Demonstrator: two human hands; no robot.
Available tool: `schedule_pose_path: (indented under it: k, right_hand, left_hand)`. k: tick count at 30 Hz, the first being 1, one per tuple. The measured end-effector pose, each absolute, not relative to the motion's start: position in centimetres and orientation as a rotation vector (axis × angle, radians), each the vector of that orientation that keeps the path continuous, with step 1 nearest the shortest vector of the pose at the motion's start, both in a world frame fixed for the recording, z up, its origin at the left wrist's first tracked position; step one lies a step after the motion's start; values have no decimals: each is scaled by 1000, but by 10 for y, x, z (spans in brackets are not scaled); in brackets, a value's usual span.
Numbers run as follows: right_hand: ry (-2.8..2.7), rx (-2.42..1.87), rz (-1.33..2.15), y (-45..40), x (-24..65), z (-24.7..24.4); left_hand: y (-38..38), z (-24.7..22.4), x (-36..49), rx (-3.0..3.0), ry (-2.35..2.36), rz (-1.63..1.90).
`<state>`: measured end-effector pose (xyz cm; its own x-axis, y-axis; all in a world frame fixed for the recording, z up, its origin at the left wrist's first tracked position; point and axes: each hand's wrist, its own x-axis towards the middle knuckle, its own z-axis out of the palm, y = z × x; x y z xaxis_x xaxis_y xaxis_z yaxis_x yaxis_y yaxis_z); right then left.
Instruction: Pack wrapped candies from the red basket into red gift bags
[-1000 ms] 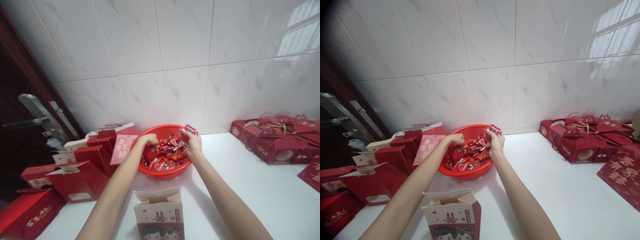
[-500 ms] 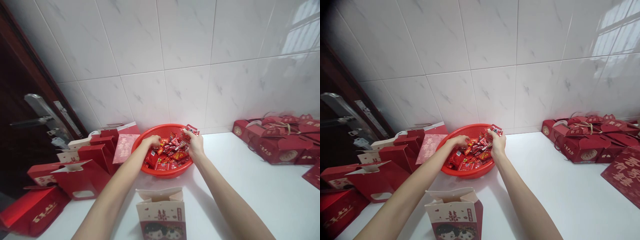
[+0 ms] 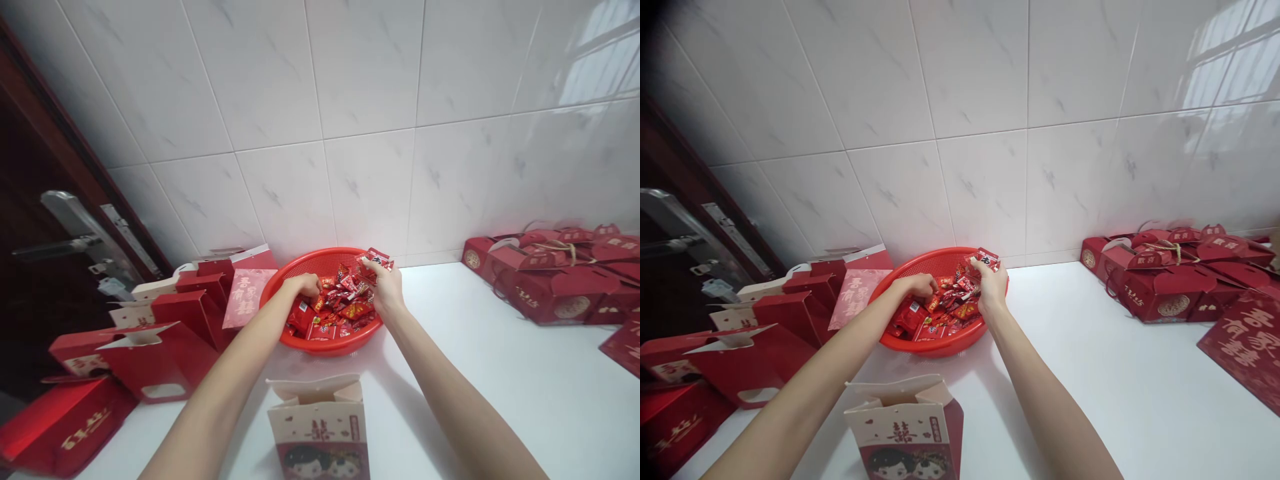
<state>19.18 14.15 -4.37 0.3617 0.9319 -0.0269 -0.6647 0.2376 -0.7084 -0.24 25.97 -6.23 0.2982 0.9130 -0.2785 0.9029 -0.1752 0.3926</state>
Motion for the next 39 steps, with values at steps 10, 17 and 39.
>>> schedule_pose_path:
  k: [10,17,39]
  right_hand:
    - [-438,-675,1169,142,188,-43]
    - [-452,-649,1184,142,188,-43]
    - [-489,-680,1163,142,190,-44]
  left_hand:
    - [251,-52,3,2121,1653,25]
    - [255,-49,3,2195,1523,311]
    - [266,-55,0,2077,1366,734]
